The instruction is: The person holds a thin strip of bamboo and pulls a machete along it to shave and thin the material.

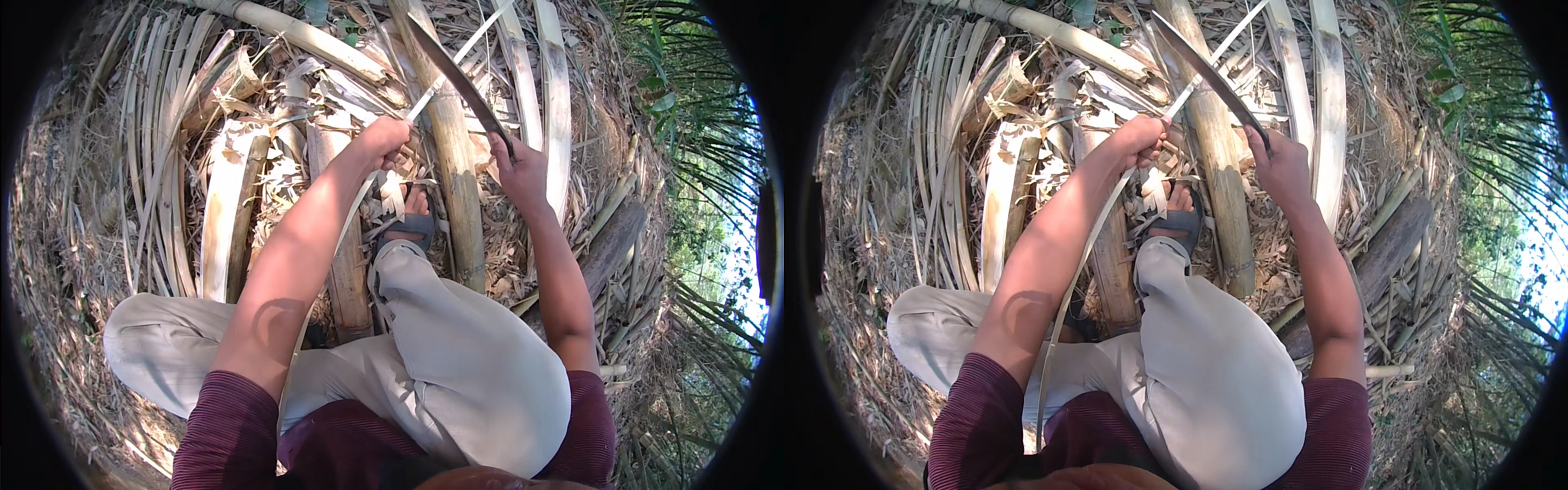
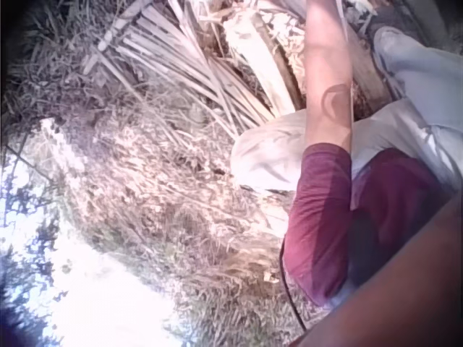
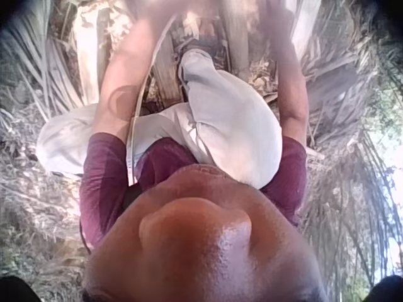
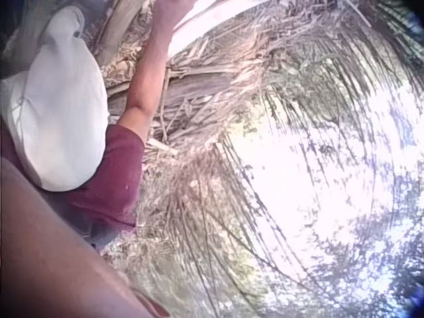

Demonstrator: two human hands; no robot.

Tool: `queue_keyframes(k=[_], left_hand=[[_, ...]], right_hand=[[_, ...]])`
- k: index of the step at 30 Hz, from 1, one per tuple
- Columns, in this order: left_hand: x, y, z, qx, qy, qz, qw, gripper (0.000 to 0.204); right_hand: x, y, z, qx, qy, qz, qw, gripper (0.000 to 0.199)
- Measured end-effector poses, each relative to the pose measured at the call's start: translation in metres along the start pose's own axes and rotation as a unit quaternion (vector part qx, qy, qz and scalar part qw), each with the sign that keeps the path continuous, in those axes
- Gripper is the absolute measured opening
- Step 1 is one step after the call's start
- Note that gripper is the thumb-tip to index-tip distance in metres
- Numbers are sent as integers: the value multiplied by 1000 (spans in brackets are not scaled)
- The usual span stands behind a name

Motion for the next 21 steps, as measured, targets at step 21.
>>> queue_keyframes(k=[21], left_hand=[[1, -1, -4, -39, 1, 56, 998, 43]], right_hand=[[19, -22, 21, -46, 113, -238, 964, 46]])
Point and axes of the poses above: each hand's wrist, its own z-axis towards the middle knuckle, its own x-axis out of the palm, y = z × x, the point moved 6 cm from there along z, towards the middle knuckle, and after that the axes turned 8 degrees about -z, right-handed, at the moved point
